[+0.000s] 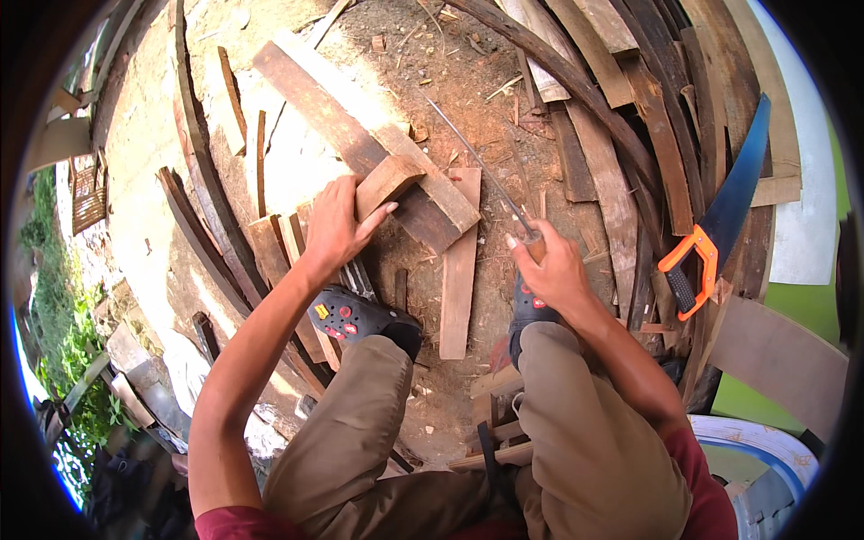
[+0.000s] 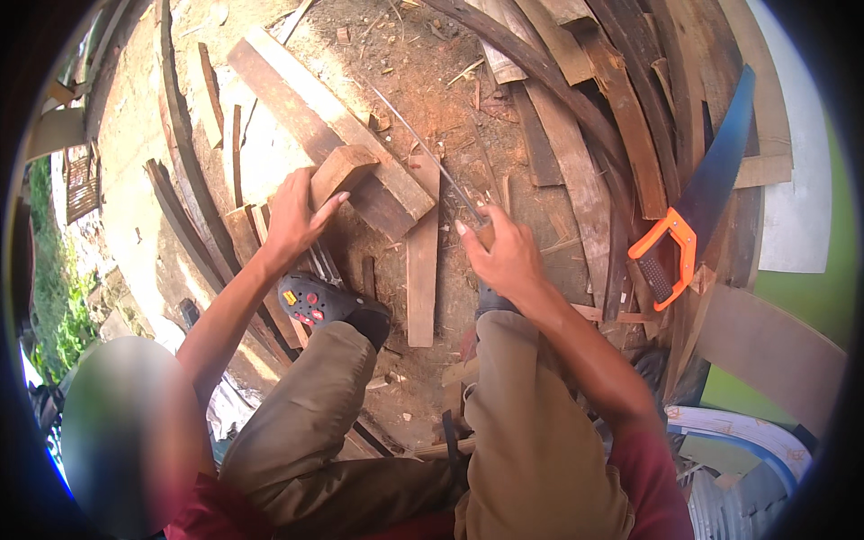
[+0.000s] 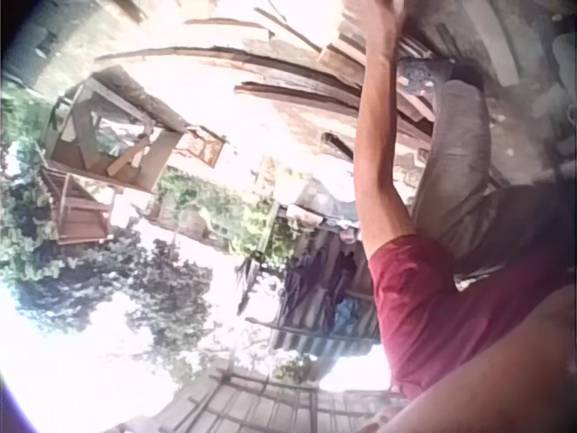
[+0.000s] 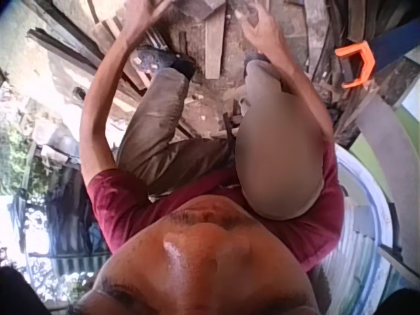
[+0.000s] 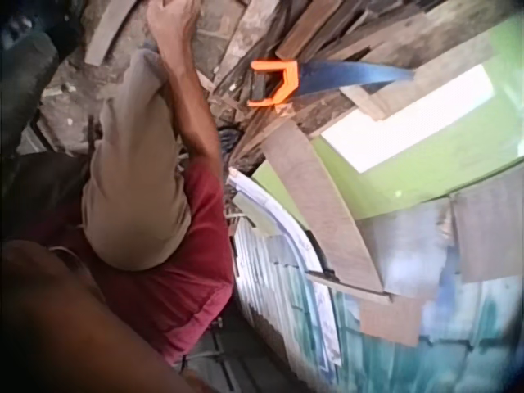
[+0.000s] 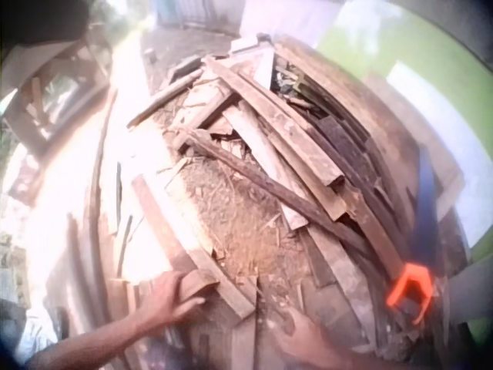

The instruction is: The person sits on the ground and sharpens a long metal blade using a sharpening stone, then uses a hammer to tap the blade. The person handles wood pieces and metal bars while working in an outdoor area.

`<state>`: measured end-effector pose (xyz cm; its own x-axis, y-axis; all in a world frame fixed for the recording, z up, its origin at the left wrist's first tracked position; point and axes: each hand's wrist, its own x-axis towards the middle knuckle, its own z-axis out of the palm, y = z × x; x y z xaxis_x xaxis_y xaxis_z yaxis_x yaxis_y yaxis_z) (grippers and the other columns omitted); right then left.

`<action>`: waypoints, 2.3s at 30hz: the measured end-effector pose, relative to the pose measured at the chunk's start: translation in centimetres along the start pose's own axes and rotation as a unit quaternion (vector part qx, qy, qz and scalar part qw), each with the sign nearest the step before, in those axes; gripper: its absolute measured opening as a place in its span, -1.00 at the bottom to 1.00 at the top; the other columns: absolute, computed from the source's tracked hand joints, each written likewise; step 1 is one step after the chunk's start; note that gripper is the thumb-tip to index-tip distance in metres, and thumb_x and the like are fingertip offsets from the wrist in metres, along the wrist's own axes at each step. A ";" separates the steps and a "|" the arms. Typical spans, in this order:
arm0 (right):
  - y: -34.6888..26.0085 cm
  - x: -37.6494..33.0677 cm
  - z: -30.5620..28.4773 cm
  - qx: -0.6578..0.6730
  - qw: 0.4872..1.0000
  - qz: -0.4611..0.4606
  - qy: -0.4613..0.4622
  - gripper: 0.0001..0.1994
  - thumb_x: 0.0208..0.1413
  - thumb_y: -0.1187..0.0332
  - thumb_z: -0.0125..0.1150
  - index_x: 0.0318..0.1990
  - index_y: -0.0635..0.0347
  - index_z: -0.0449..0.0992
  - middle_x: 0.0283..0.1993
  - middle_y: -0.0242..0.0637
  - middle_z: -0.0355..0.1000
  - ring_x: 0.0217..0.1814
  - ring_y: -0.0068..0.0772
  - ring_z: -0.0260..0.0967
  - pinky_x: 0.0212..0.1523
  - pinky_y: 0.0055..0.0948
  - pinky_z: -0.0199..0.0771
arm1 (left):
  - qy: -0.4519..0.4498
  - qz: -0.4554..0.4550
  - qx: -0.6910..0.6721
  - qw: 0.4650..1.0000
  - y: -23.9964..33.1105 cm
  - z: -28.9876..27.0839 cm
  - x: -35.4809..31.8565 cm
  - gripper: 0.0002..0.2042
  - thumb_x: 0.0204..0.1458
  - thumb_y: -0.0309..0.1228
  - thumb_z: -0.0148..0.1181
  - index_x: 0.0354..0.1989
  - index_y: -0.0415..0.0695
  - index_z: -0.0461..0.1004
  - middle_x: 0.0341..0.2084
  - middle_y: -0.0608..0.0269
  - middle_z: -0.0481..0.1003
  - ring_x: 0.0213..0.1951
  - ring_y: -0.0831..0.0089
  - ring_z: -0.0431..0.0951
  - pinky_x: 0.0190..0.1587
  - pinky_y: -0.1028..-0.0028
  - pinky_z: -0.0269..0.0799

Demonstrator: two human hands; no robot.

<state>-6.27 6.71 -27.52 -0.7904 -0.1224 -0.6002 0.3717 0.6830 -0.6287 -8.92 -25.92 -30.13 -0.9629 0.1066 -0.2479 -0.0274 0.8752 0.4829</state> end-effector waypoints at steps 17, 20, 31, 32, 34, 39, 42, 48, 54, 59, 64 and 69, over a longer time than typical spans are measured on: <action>-0.1 0.5 0.9 0.031 0.995 -0.098 -0.017 -0.69 0.21 0.25 0.30 -0.06 0.33 0.49 -0.45 0.03 0.53 -0.41 0.10 0.56 -0.38 -0.09 0.49 | -0.286 -0.223 -0.074 0.929 2.4 -1.3 3.0 -0.11 0.25 0.36 -0.24 -0.11 -0.43 0.56 -0.26 -0.32 0.57 -0.14 0.06 0.60 0.03 0.18 0.41; 0.4 0.7 2.3 0.020 0.993 -0.115 -0.004 -0.69 0.20 0.26 0.30 -0.06 0.30 0.48 -0.43 0.03 0.54 -0.39 0.14 0.55 -0.37 -0.07 0.50 | -0.287 -0.269 -0.050 0.918 2.9 -1.2 3.1 -0.06 0.23 0.41 -0.28 -0.09 -0.44 0.59 -0.19 -0.45 0.55 -0.05 -0.05 0.59 0.11 0.12 0.40; -0.3 2.4 3.2 -0.050 0.948 -0.309 0.059 -0.64 0.00 0.49 0.40 -0.05 0.20 0.42 -0.40 -0.04 0.50 -0.40 0.08 0.53 -0.38 -0.09 0.49 | -0.337 -0.359 -0.267 0.828 -0.2 0.1 1.1 -0.12 0.29 0.34 -0.30 0.47 -0.24 0.13 0.36 -0.18 0.24 0.34 0.17 0.31 0.35 0.21 0.23; -0.3 3.1 3.2 -0.066 0.951 -0.294 0.063 -0.63 0.00 0.50 0.40 -0.05 0.20 0.41 -0.39 -0.04 0.50 -0.39 0.08 0.53 -0.38 -0.07 0.49 | -0.339 -0.384 -0.287 0.809 -0.2 0.4 1.0 -0.13 0.30 0.33 -0.33 0.47 -0.25 0.13 0.37 -0.18 0.22 0.33 0.17 0.33 0.34 0.21 0.24; -0.4 3.9 3.3 -0.099 0.960 -0.253 0.071 -0.61 -0.02 0.52 0.40 -0.05 0.21 0.39 -0.38 -0.05 0.49 -0.37 0.08 0.53 -0.37 -0.05 0.48 | -0.329 -0.384 -0.292 0.812 -0.1 0.7 1.0 -0.13 0.30 0.33 -0.34 0.47 -0.25 0.13 0.38 -0.19 0.22 0.33 0.16 0.33 0.34 0.21 0.25; -0.9 3.6 3.3 -0.067 0.921 -0.380 0.047 -0.57 -0.04 0.53 0.39 0.00 0.23 0.37 -0.31 0.02 0.50 -0.31 0.13 0.53 -0.34 -0.03 0.50 | -0.292 -0.387 -0.376 0.790 1.5 0.9 1.2 -0.15 0.30 0.32 -0.31 0.46 -0.21 0.16 0.34 -0.18 0.27 0.31 0.15 0.35 0.33 0.20 0.28; -1.2 4.3 3.0 -0.123 0.948 -0.293 0.039 -0.56 -0.06 0.55 0.39 0.00 0.22 0.37 -0.27 0.03 0.51 -0.27 0.14 0.53 -0.30 -0.01 0.52 | -0.272 -0.342 -0.352 0.828 2.0 0.7 1.4 -0.15 0.30 0.33 -0.31 0.46 -0.20 0.17 0.35 -0.20 0.25 0.33 0.12 0.33 0.35 0.19 0.24; -0.6 4.5 3.0 -0.100 0.928 -0.354 0.057 -0.60 -0.03 0.47 0.40 -0.06 0.23 0.34 -0.27 0.02 0.51 -0.26 0.18 0.54 -0.32 0.00 0.55 | -0.318 -0.370 -0.378 0.787 1.3 1.2 1.6 -0.20 0.34 0.26 -0.32 0.46 -0.21 0.17 0.35 -0.19 0.26 0.32 0.17 0.35 0.32 0.21 0.27; -0.2 5.8 2.7 -0.131 0.960 -0.225 0.106 -0.66 0.05 0.49 0.34 -0.05 0.24 0.36 -0.24 0.06 0.51 -0.27 0.21 0.53 -0.32 0.01 0.53 | -0.298 -0.398 -0.353 0.793 1.4 1.3 1.4 -0.22 0.36 0.22 -0.37 0.44 -0.25 0.19 0.32 -0.17 0.30 0.27 0.20 0.38 0.32 0.21 0.26; 0.4 5.3 3.0 -0.120 0.942 -0.308 0.054 -0.66 0.07 0.48 0.33 -0.03 0.24 0.36 -0.26 0.10 0.51 -0.31 0.22 0.52 -0.34 0.01 0.52 | -0.286 -0.324 -0.373 0.821 2.2 0.9 1.5 -0.22 0.36 0.23 -0.36 0.46 -0.22 0.17 0.32 -0.15 0.31 0.27 0.21 0.38 0.31 0.21 0.27; 0.9 4.8 3.4 -0.123 0.957 -0.259 0.041 -0.61 0.01 0.51 0.38 -0.01 0.22 0.37 -0.25 0.08 0.51 -0.29 0.19 0.53 -0.33 -0.02 0.53 | -0.294 -0.390 -0.314 0.814 2.5 1.0 1.7 -0.17 0.36 0.24 -0.43 0.40 -0.32 0.25 0.37 -0.28 0.23 0.36 0.06 0.29 0.42 0.21 0.08; 1.8 4.5 3.8 -0.110 0.929 -0.348 0.062 -0.59 0.00 0.50 0.40 0.00 0.21 0.37 -0.26 0.06 0.52 -0.32 0.20 0.53 -0.34 -0.02 0.53 | -0.239 -0.308 -0.311 0.867 2.5 1.0 1.3 -0.10 0.30 0.33 -0.34 0.38 -0.36 0.26 0.31 -0.27 0.30 0.31 0.13 0.35 0.36 0.21 0.19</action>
<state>-7.36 4.70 -33.25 -0.8572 -0.5148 -0.0168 -0.3477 0.6024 -0.7185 -10.01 -23.09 -30.06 -0.4966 0.0227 -0.8677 -0.7796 0.4279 0.4574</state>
